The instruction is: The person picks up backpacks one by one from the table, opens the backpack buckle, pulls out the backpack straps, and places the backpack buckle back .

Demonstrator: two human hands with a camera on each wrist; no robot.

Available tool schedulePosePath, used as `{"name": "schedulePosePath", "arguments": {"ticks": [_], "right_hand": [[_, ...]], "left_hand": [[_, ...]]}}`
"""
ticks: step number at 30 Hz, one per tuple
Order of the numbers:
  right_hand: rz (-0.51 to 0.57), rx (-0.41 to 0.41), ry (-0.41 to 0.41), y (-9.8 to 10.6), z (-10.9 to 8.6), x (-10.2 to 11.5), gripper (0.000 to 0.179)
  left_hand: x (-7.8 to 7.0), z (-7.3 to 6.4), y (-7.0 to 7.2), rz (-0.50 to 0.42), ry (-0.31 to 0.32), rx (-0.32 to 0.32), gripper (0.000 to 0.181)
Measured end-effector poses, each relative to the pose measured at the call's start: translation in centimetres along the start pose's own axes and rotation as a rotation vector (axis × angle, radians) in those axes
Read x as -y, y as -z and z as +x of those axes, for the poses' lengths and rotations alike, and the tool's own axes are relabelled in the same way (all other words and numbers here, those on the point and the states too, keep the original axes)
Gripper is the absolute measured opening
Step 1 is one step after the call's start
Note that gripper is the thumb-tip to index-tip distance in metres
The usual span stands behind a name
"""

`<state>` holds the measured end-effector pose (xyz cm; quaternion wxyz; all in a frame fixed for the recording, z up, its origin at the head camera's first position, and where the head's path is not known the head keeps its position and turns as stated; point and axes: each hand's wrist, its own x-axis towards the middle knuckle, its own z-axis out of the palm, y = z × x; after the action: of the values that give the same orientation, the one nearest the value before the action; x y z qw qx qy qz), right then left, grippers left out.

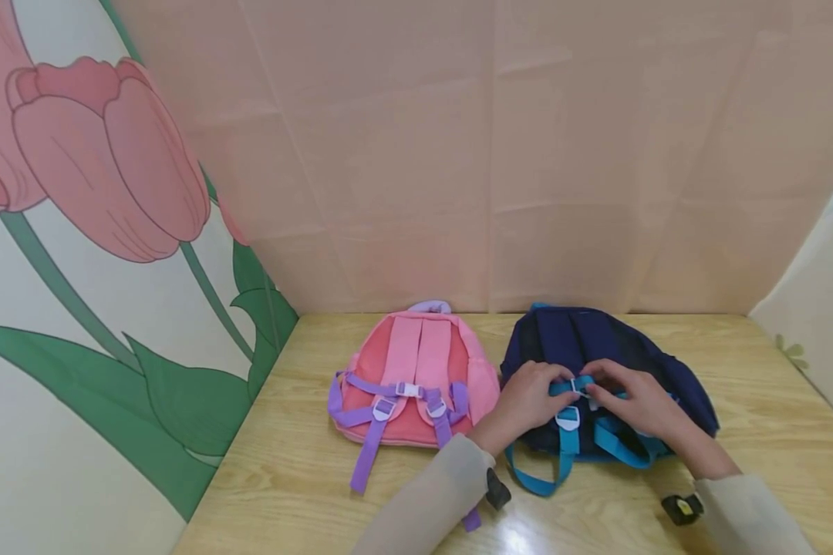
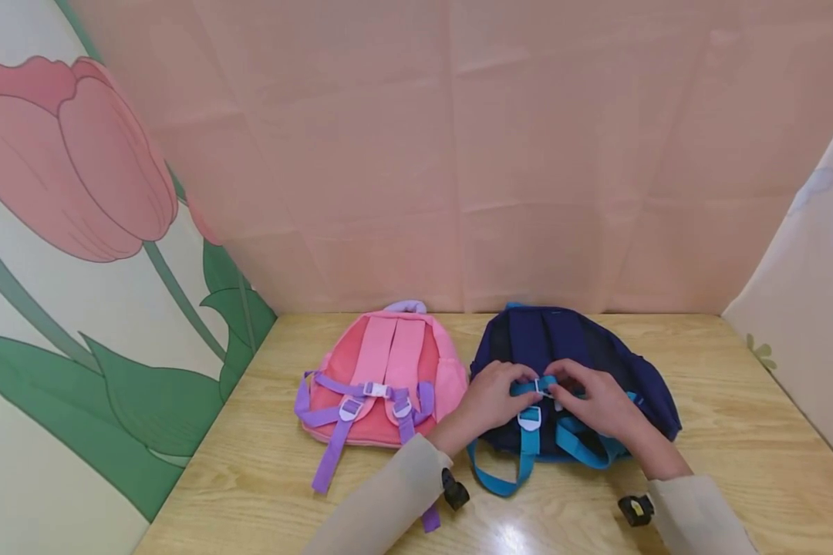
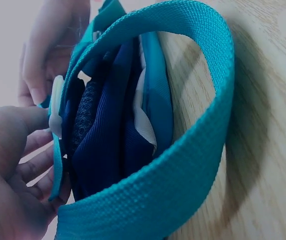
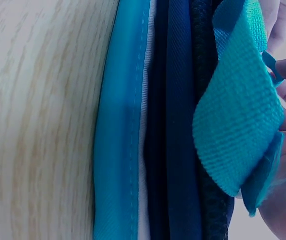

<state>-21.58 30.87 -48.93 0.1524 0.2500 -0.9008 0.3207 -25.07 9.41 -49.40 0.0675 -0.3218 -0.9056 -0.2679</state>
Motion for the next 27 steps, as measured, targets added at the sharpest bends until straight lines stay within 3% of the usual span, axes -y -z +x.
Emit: {"name": "schedulePosePath", "arguments": {"ticks": [15, 27], "right_hand": [[0.036, 0.005, -0.065, 0.13, -0.22, -0.31, 0.016], [0.000, 0.047, -0.044, 0.41, 0.02, -0.06, 0.019]], "left_hand": [[0.24, 0.02, -0.15, -0.028, -0.009, 0.015, 0.023], [-0.27, -0.01, -0.07, 0.057, -0.014, 0.051, 0.025]]}}
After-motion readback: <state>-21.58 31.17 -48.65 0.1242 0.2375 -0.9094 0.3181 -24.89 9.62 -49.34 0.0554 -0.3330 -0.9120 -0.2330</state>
